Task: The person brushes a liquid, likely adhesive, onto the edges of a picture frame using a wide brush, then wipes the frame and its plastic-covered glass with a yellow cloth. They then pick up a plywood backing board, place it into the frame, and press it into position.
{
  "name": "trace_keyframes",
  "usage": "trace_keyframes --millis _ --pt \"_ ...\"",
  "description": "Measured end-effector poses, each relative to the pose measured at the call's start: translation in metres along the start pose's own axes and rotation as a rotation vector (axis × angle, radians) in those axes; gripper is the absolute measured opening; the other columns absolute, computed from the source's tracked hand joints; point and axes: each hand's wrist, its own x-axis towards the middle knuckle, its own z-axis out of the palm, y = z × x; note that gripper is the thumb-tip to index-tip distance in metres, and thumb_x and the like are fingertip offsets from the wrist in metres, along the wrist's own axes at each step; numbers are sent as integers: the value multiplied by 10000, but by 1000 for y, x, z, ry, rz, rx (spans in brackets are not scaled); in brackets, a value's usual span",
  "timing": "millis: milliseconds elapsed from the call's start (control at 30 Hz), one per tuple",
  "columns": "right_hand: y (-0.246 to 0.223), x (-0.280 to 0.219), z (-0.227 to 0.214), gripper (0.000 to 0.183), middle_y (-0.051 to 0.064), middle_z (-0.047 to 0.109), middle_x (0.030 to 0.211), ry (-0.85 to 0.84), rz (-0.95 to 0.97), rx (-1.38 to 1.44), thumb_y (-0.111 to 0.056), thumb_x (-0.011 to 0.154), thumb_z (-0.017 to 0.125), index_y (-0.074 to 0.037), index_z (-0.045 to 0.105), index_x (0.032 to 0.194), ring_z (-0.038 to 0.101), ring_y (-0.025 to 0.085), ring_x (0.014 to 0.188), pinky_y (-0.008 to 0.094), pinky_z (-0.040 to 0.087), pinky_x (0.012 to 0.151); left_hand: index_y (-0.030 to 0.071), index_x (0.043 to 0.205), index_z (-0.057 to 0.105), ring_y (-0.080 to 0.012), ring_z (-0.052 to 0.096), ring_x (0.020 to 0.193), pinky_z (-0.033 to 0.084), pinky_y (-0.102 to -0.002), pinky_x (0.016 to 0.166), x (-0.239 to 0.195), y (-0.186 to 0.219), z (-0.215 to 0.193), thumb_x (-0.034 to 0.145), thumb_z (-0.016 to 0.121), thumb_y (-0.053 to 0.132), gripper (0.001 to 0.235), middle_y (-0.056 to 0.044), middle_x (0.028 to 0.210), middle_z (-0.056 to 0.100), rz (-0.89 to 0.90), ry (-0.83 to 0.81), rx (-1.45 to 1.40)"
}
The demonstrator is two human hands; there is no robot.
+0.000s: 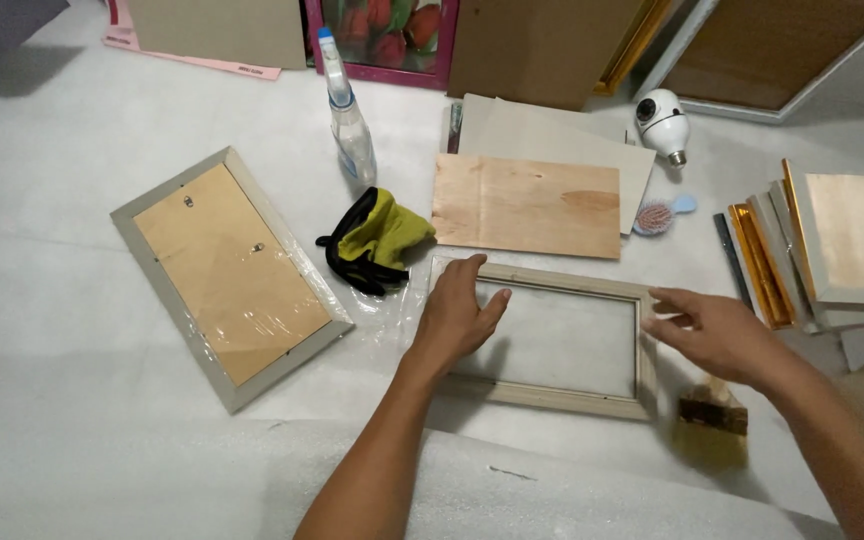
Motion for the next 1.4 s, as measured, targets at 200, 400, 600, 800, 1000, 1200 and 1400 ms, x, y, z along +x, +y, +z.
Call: trace_keyframes --millis 200,400,600,800,1000,1200,1400 --pt "-22 51 15 580 368 605 1337 198 -145 763 -247 985 653 97 550 1440 607 475 1221 555 522 957 7 1461 475 -440 558 1301 455 -531 1077 3 9 -15 946 631 372 650 -241 1330 558 -71 -131 -43" --pt "-3 144 32 597 231 603 1286 285 -85 975 -313 971 717 9 549 1445 651 322 1119 481 574 881 -9 1449 479 -471 568 1276 457 -548 1069 3 8 -11 940 647 334 636 -270 1311 561 -81 -137 -40" --pt "-10 165 31 476 125 537 1184 355 -23 1121 -233 910 713 3 630 1315 624 255 946 437 589 753 -15 1465 469 -442 549 1320 442 -527 1094 5 15 -18 947 621 328 640 -254 1345 550 -95 -154 -79" --pt "-34 126 9 418 163 588 1084 305 -12 1185 -220 979 664 59 604 1284 639 270 948 439 570 800 -20 1448 477 -448 556 1305 450 -519 1087 3 10 -12 945 637 315 625 -256 1311 561 -71 -120 -79" --pt "1 195 30 399 192 666 1037 645 -255 1020 -139 952 640 50 660 1303 649 203 888 403 553 767 -12 1472 462 -429 549 1326 450 -527 1085 5 13 -16 937 631 328 656 -243 1342 551 -104 -145 -90" --pt "-13 165 -10 160 159 706 1037 1159 -229 570 -168 1037 745 -8 750 1040 666 250 923 384 554 826 17 1464 448 -324 613 1191 508 -455 991 9 8 -6 958 608 355 629 -175 1386 555 -121 -130 15" --pt "35 137 -31 122 144 741 1019 1409 -362 660 93 964 663 46 739 1047 720 145 781 243 599 657 13 1426 491 -344 598 1198 494 -432 993 10 -11 4 931 634 366 625 -184 1382 568 -26 -38 -10"
